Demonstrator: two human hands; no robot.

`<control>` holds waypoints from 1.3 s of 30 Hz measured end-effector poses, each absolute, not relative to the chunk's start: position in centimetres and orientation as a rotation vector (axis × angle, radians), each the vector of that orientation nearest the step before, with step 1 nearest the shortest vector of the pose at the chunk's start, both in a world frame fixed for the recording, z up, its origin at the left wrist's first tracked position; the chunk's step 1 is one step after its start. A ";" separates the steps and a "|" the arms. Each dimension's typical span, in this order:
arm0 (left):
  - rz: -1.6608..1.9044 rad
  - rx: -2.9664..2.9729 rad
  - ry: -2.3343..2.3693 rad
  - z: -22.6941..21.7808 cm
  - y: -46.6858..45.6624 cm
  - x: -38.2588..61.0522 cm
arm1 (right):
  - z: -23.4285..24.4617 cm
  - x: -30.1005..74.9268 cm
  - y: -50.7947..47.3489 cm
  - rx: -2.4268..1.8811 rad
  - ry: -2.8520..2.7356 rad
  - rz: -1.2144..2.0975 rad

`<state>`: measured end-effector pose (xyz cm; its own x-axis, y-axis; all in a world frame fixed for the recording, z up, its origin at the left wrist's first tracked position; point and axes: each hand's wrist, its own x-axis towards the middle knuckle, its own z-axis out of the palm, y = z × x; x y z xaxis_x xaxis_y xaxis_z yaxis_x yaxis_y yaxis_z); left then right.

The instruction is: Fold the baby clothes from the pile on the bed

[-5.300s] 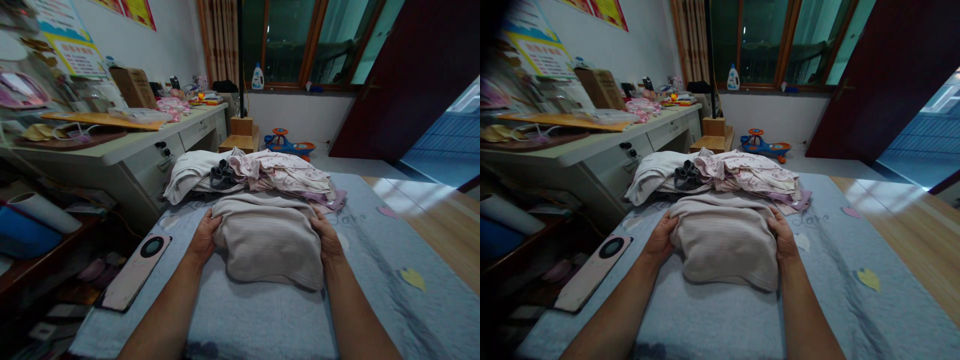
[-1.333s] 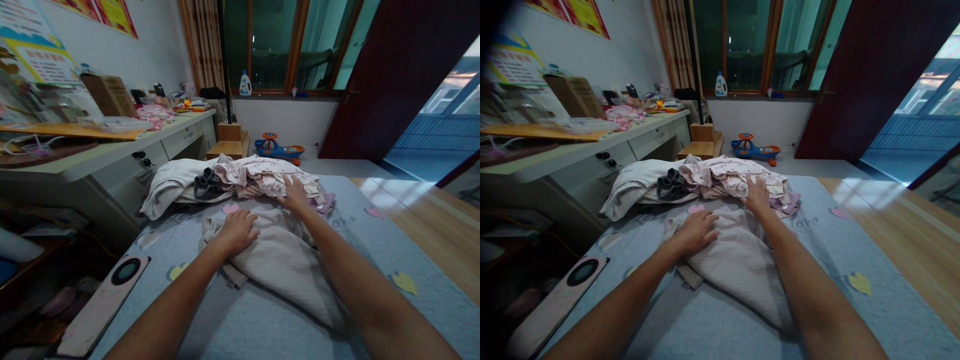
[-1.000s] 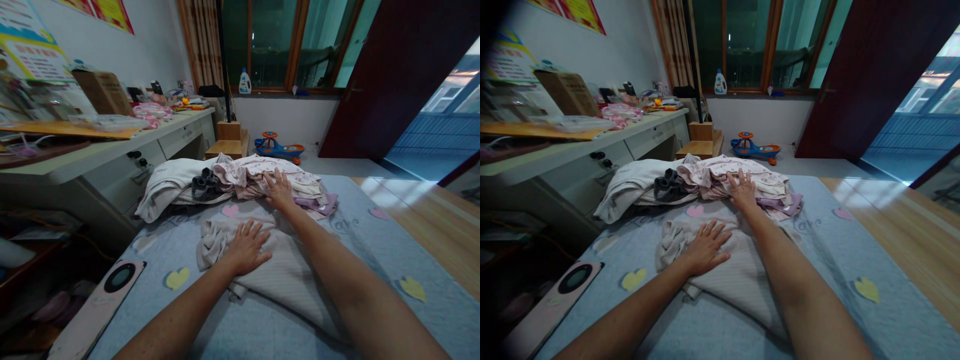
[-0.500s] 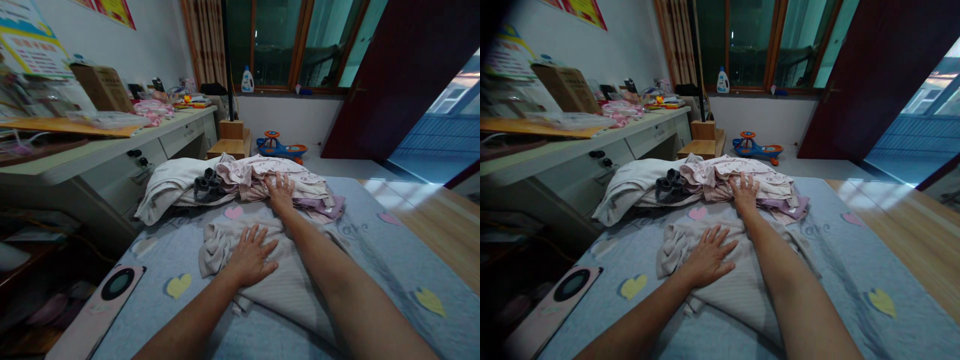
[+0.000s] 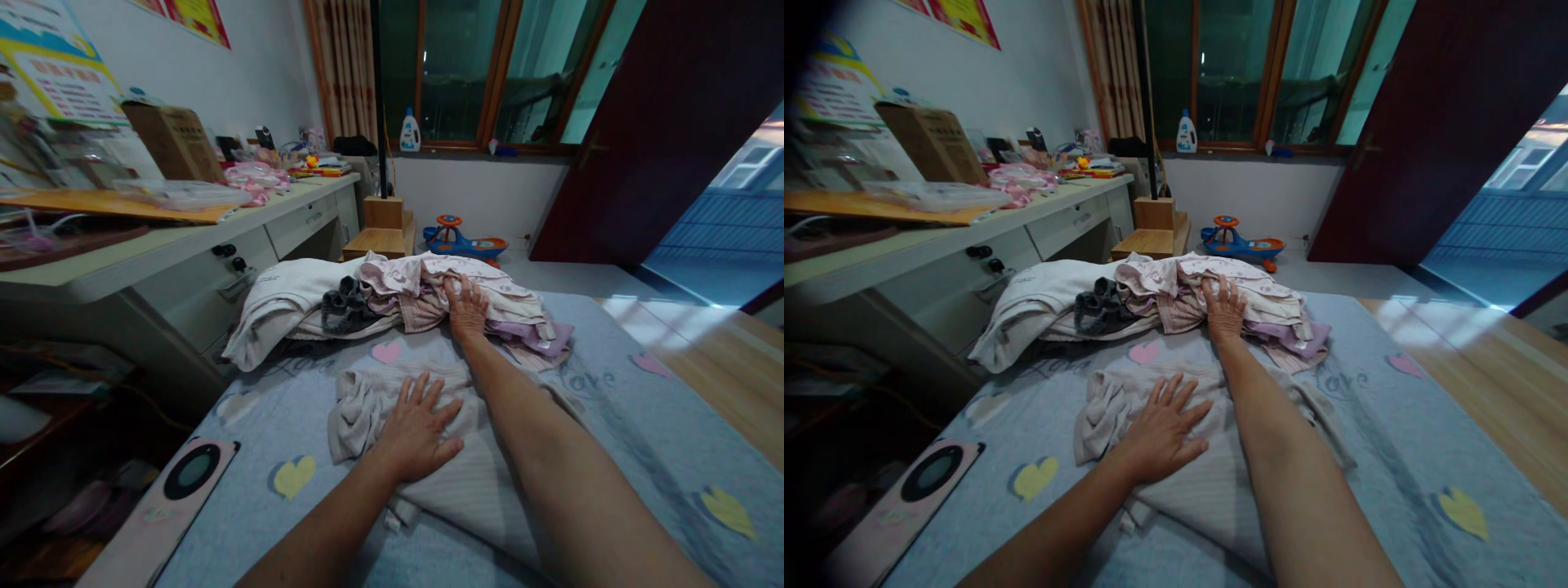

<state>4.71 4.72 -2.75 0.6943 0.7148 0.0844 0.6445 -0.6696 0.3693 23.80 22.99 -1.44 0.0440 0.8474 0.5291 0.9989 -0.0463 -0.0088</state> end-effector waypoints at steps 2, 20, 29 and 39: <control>0.315 2.592 1.068 -2.7 4.7 4.7 | -1.8 23.7 22.8 -1.950 -1.878 -0.562; 0.294 2.617 1.093 -2.5 4.6 4.8 | 0.4 18.0 22.2 -1.622 -2.304 -0.506; 0.305 2.639 1.088 -2.3 4.4 4.7 | -1.3 17.3 23.3 -1.684 -2.151 -0.556; 0.347 2.661 1.096 -2.8 4.4 4.9 | 0.1 15.1 26.1 -1.830 -1.799 -0.496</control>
